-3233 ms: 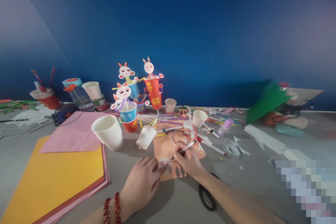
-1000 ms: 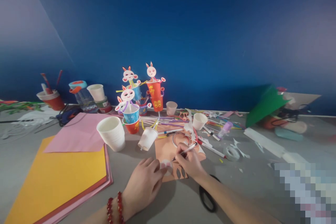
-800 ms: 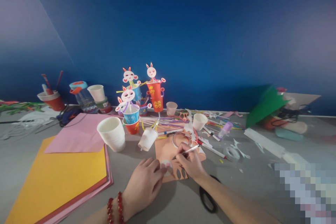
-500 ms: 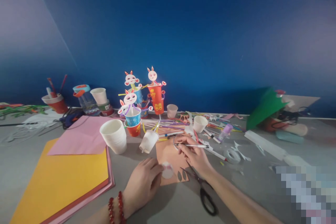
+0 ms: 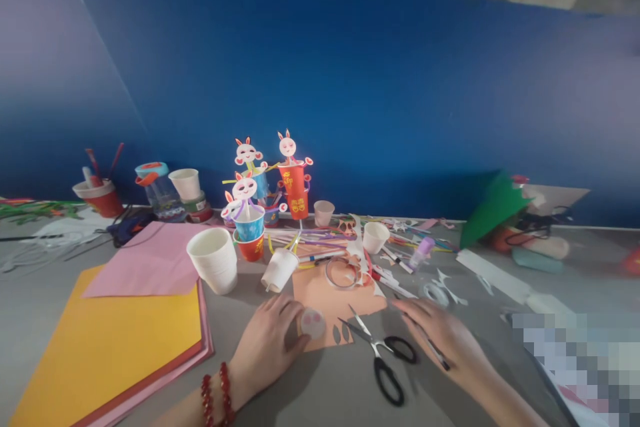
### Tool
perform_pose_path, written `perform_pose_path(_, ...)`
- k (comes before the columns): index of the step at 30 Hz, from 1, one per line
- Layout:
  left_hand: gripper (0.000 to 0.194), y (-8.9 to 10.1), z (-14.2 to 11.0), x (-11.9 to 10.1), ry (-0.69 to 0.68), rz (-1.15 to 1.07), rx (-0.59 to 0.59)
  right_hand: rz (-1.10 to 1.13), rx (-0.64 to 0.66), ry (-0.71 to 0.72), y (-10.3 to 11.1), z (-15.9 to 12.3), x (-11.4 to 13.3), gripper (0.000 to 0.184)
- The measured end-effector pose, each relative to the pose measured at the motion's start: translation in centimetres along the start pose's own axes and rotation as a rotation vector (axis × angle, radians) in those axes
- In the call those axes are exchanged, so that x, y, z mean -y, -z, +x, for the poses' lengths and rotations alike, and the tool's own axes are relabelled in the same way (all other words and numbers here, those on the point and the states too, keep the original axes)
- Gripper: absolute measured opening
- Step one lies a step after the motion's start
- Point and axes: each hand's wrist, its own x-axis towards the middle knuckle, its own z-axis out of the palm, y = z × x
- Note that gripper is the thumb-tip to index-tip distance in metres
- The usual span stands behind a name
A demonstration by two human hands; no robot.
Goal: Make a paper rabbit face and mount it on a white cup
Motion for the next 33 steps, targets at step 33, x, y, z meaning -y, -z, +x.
perform_pose_path(33,0.029,-0.3,0.5,0.0,-0.027,-0.072,-0.008,-0.16,-0.084,-0.233,-1.5,0.6,0.8,0.015)
